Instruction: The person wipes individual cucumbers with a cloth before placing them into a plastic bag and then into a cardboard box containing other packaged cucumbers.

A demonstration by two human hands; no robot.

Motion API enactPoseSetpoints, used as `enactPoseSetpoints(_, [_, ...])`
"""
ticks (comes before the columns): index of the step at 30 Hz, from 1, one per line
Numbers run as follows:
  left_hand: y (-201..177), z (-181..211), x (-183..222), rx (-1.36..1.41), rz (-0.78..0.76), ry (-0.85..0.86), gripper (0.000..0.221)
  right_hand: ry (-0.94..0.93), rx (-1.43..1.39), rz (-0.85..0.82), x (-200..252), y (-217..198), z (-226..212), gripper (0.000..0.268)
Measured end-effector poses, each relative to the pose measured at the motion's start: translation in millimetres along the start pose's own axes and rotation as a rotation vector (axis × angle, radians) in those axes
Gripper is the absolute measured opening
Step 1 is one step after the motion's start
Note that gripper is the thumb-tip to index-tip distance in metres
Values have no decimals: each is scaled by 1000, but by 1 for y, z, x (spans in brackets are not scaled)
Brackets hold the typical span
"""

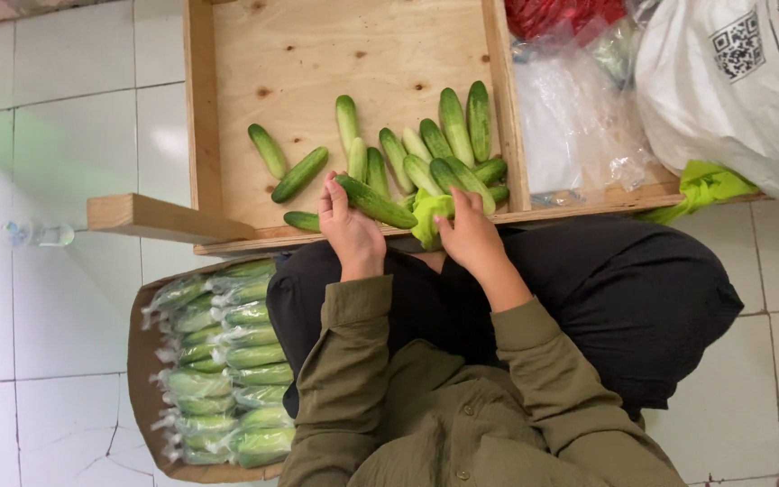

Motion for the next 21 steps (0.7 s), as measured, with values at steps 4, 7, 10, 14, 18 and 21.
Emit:
enactPoseSetpoints(4, [10,-26,13,11,-195,-233,39,-128,-221,83,-1,-5,29,61])
enactPoseSetpoints(7, [37,-35,43,16,-292,-365,33,-146,-378,-80,22,-20,10,68])
enactPoseSetpoints(10, [60,-45,68,-89,-372,-447,32,-89,-460,-195,30,-32,15,62])
enactPoseSetpoints(14, [77,-76,78,-220,-507,-583,46,9,-336,-102,28,-53,55,52])
enactPoseSetpoints(18, [89,-124,86,-344,-601,-761,67,68,-283,-9,45,-89,79,51])
enactPoseSetpoints(21, [90,-197,83,-423,-693,-850,61,70,-335,22,67,-116,90,48])
Point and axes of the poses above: each hand's wrist, its own x-axis away from the middle knuckle, its own y-axis out of the palm, z = x × y, the point moved 4 cm from there along -x, towards the middle knuckle, and after that the axes turned 4 degrees about -y, right-handed, at the moved point
